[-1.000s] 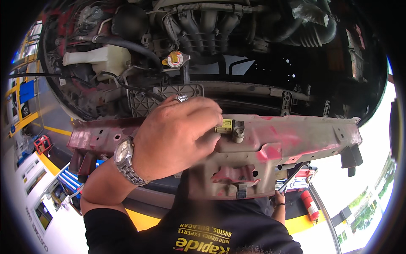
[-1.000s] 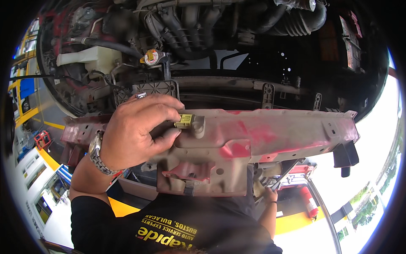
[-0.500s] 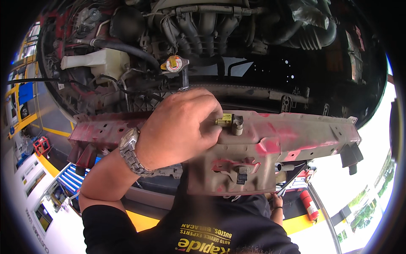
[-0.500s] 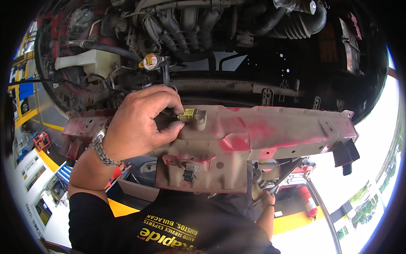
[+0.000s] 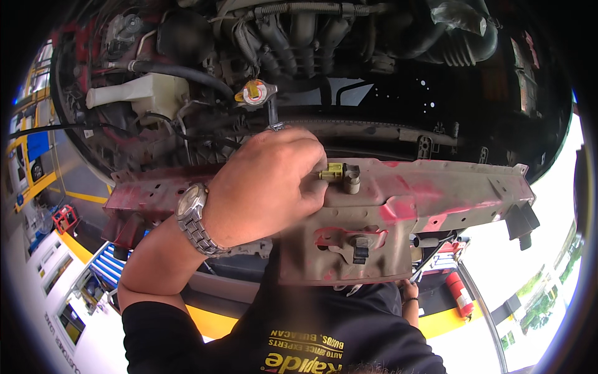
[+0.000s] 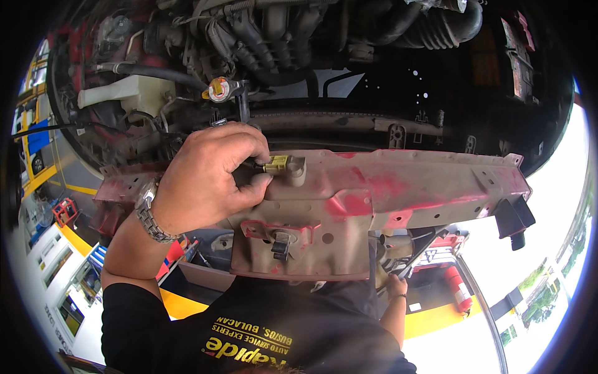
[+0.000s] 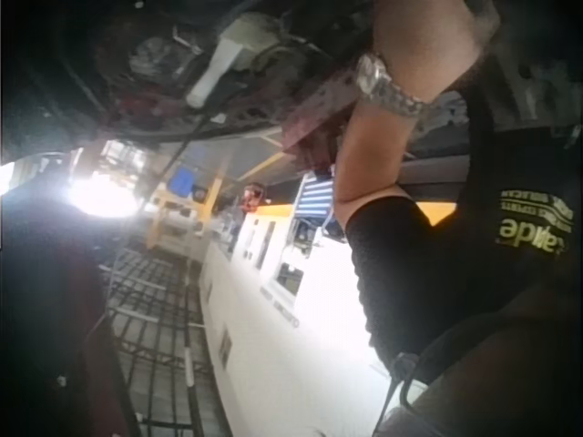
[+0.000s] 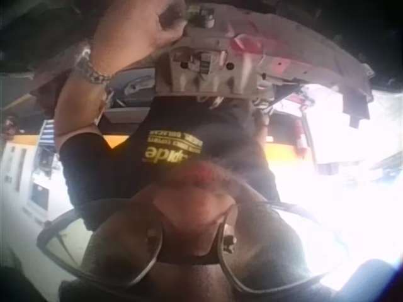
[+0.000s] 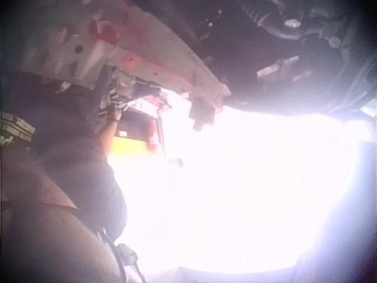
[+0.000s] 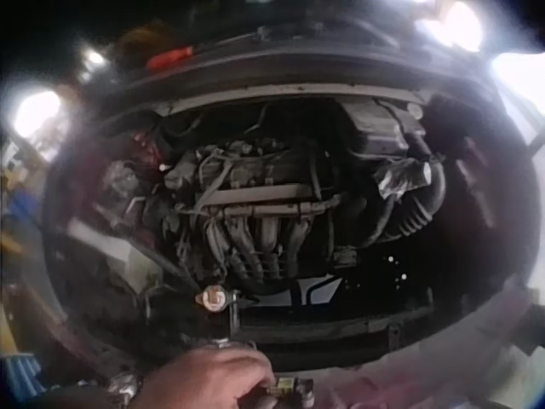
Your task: The person removes a car fan assembly from the floor, positions it into the front of a red car's engine bay, and secures it by hand. They then connect an electrical plug to the fan and adjust the front support beam.
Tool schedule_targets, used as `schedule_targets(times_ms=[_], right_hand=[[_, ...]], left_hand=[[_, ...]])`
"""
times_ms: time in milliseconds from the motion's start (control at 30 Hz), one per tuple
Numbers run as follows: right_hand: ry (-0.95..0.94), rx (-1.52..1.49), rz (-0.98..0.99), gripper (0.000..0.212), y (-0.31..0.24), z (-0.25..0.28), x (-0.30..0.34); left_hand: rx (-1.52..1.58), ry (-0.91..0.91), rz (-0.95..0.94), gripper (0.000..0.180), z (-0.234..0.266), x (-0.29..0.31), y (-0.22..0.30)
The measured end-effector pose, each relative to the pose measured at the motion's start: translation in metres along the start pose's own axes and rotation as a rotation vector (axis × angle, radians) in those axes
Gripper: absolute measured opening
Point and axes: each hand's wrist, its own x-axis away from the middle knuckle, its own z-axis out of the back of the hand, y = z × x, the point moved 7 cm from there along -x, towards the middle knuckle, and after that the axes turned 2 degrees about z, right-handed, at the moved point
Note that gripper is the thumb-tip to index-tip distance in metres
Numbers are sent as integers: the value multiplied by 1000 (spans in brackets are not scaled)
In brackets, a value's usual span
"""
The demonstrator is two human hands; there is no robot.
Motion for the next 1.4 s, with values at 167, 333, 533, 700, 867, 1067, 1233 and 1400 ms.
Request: schedule_targets(times_ms=[167, 333, 533, 700, 867, 1067, 1233, 1400], right_hand=[[14, 90, 65, 30, -6, 4, 4], [1, 19, 27, 28, -5, 8, 13], [11, -37, 22, 28, -4, 8, 13], [52, 107, 57, 33, -8, 10, 4], [18, 42, 72, 33, -10, -2, -1], [64, 182, 155, 34, -14, -12, -1], [54, 185, 117, 37, -13, -16, 10], [79, 242, 76, 38, -18, -15, 37]], left_hand=[[-53, -19, -52, 25, 0, -3, 1], [-47, -27, -52, 24, -2, -5, -2], [72, -34, 23, 28, 2, -6, -14], [59, -68, 60, 27, 3, -8, -16], [6, -61, 27, 23, -1, -11, -11], [0, -14, -7, 21, -6, -11, -12], [24, -15, -30, 21, -6, -11, -12], [16, -63, -43, 22, -7, -12, -12]])
